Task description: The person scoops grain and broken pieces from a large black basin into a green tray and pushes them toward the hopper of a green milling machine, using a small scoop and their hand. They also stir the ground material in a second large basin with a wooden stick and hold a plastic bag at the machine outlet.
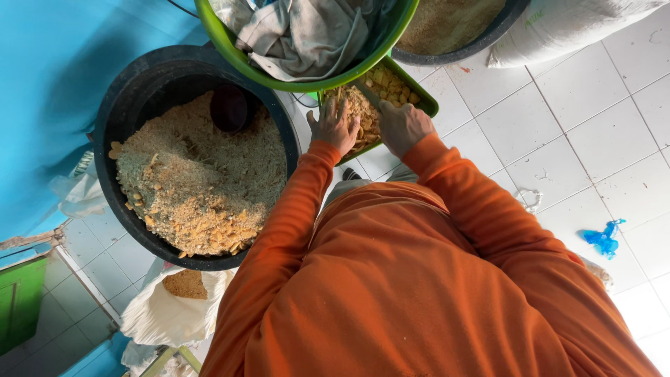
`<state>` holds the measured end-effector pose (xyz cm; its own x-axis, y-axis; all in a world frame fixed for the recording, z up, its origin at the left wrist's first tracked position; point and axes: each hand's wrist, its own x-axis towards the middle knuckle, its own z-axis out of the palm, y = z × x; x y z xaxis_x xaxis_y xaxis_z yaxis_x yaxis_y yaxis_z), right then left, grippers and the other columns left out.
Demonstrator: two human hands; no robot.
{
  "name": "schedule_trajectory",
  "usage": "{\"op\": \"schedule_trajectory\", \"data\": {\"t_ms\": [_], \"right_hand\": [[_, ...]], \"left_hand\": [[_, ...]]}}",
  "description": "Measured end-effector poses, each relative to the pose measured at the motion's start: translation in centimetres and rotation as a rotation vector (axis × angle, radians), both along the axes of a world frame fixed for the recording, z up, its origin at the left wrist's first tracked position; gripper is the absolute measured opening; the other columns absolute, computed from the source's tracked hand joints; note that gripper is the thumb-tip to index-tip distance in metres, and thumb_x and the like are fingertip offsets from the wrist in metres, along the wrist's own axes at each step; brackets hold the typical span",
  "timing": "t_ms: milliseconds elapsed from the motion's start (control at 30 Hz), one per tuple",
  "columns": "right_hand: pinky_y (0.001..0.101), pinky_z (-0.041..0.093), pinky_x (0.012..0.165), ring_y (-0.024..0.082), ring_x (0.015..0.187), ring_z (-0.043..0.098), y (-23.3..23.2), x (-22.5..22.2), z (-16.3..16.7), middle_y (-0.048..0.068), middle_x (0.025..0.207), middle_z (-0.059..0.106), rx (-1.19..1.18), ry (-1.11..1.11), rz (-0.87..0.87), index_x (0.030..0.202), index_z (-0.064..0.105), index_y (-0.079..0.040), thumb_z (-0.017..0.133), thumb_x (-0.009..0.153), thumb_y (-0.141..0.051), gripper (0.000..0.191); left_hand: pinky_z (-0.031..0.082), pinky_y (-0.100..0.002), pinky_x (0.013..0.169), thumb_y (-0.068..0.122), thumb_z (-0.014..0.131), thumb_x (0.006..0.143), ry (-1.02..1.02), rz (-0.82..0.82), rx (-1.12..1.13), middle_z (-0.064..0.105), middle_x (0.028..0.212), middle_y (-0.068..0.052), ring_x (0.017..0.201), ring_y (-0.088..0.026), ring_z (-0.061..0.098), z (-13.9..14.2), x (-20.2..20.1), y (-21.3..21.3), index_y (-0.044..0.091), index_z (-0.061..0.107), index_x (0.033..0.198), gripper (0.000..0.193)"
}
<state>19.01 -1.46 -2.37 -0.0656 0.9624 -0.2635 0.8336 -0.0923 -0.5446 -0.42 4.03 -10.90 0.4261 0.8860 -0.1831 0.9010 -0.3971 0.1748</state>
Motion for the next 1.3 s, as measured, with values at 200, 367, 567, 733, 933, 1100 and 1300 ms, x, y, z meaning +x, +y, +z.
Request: {"op": "schedule_trajectory", "data": {"t_ms": [200,367,567,733,933,1100,1300], "right_hand": [[0.0382,0.045,0.033,0.023,0.044,0.057,0.3,-0.8,0.4,0.016,0.067,0.057,0.228,-0.228,0.002,0.119,0.062,-0.003,0.052,0.103,-0.014,0.022],[0.0348,0.043,0.03,0.018,0.042,0.051,-1.4,1.8,1.5,0.008,0.059,0.057,0.206,-0.176,0.123,0.128,0.058,0.003,0.044,0.108,-0.015,0.03],[0.0358,0.04,0.033,0.016,0.038,0.044,-1.7,4.4,1.5,0.009,0.056,0.056,-0.001,-0.199,0.04,0.124,0.062,-0.002,0.041,0.111,-0.019,0.03],[0.0344,0.043,0.03,0.016,0.038,0.048,-0.3,3.3,0.1,0.01,0.061,0.056,0.287,-0.231,-0.009,0.125,0.065,-0.005,0.047,0.106,-0.026,0.033],[0.0456,0.051,0.049,0.024,0.049,0.056,-1.1,3.2,1.2,0.01,0.062,0.059,0.044,-0.093,0.018,0.124,0.065,-0.008,0.047,0.107,-0.025,0.03],[0.0438,0.05,0.047,0.025,0.048,0.056,0.2,1.7,1.0,0.01,0.063,0.059,0.082,-0.106,-0.025,0.119,0.068,-0.007,0.049,0.109,-0.024,0.027],[0.0403,0.048,0.042,0.02,0.046,0.053,-0.7,3.0,2.5,0.008,0.062,0.06,0.185,-0.088,0.015,0.123,0.068,-0.007,0.048,0.108,-0.022,0.029]], "left_hand": [[0.027,-0.073,0.107,0.055,0.043,0.101,-0.005,0.01,-0.08,0.04,0.159,-0.017,0.142,-0.033,0.045,0.0,-0.2,-0.4,0.014,0.042,0.154,0.066],[0.026,-0.075,0.11,0.056,0.039,0.102,-0.011,-0.003,-0.152,0.038,0.161,-0.014,0.144,-0.031,0.044,0.7,-0.7,-0.7,0.018,0.041,0.155,0.066],[0.018,-0.078,0.115,0.056,0.037,0.105,-0.089,0.036,-0.07,0.031,0.166,-0.011,0.151,-0.031,0.035,-0.5,-0.6,-2.5,0.018,0.032,0.16,0.068],[0.014,-0.079,0.115,0.051,0.037,0.107,-0.143,-0.007,0.031,0.028,0.168,-0.011,0.155,-0.032,0.031,-1.3,-1.2,-3.6,0.016,0.027,0.163,0.066],[0.01,-0.081,0.115,0.047,0.04,0.106,-0.156,-0.027,0.067,0.03,0.168,-0.011,0.154,-0.03,0.031,-1.1,-1.7,-4.0,0.018,0.03,0.161,0.063],[0.01,-0.08,0.116,0.046,0.043,0.105,-0.156,-0.057,0.09,0.032,0.167,-0.01,0.155,-0.03,0.031,-1.1,-1.7,-4.1,0.023,0.037,0.158,0.058],[0.01,-0.08,0.117,0.046,0.046,0.105,-0.204,-0.059,0.096,0.036,0.166,-0.01,0.153,-0.031,0.034,-1.2,-1.8,-4.2,0.022,0.04,0.157,0.057]]}}
